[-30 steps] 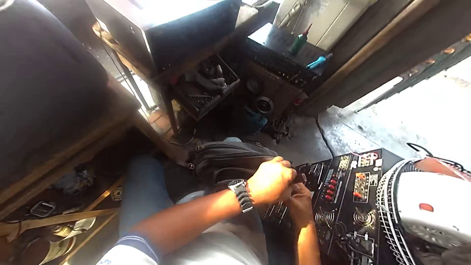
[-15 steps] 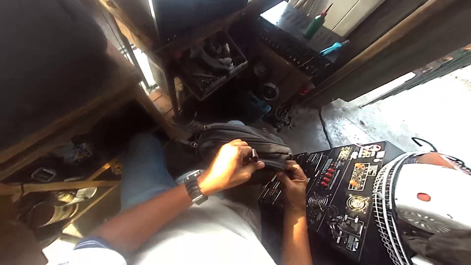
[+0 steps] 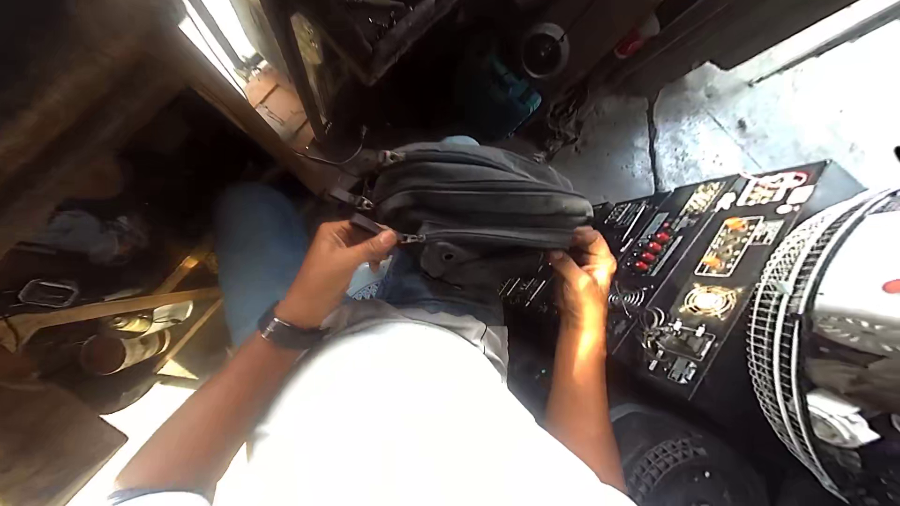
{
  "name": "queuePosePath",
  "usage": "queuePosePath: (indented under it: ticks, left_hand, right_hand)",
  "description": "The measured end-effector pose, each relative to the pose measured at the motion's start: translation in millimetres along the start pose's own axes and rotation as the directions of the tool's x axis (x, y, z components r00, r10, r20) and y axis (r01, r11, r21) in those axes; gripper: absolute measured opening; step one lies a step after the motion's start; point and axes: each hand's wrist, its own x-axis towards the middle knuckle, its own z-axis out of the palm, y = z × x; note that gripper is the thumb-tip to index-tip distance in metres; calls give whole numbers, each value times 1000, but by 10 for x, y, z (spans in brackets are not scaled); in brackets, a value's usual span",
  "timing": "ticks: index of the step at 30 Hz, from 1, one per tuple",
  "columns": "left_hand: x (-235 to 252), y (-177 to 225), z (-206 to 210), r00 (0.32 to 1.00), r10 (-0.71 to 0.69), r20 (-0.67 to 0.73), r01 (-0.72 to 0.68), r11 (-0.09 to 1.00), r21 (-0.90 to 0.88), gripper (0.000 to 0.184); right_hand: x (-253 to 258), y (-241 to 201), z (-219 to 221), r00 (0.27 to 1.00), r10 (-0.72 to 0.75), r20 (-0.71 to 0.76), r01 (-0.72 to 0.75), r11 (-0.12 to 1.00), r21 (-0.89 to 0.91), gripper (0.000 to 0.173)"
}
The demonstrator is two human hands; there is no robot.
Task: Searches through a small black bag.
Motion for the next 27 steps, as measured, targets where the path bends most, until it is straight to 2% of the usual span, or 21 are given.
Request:
queuePosePath:
  ticks: [3,7,8,10,12,14,17,20,22,27]
  left_hand:
    - [40,-77,16,996,-90,2,89,987,-133,9]
    - [18,-145,1,996,-84,26,87,986,-141,8]
    - [9,-143,-13,996,-84,27,87,988,-130,8]
    - [59,-150,-32,994,-110,10,111,985,-132,7]
    - [147,-160,-50,990,-139,5,139,980,-144,8]
    - [191,-130,-55,983,-181,22,182,977,-115,10]
    - [222,-69,17,971,-230,71,234,971,-56,9]
    - [216,-33,114,966,-239,103,241,970,-10,9]
    - [205,-32,121,970,-221,104,223,975,1,10]
    - [159,-23,-28,976,-182,123,185,983,-17,8]
  right_hand:
    - [17,101,-23,1000,-10,1,10,995,101,30]
    - [2,108,-47,1000,-7,11,5,990,139,28]
    - [-8,49,-56,1000,-4,23,2,997,71,27]
    - [-20,-173,-99,998,-5,68,22,969,-248,25]
    - [30,-451,-91,987,-83,139,147,815,-561,29]
    - [101,-726,44,948,-217,233,318,660,-681,40]
    - [193,-1033,454,871,-306,385,491,537,-686,45]
    - [248,-982,806,823,-271,498,565,480,-671,28]
    - [300,-881,871,805,-297,513,590,484,-646,20]
    - [299,-830,846,792,-356,496,609,530,-590,18]
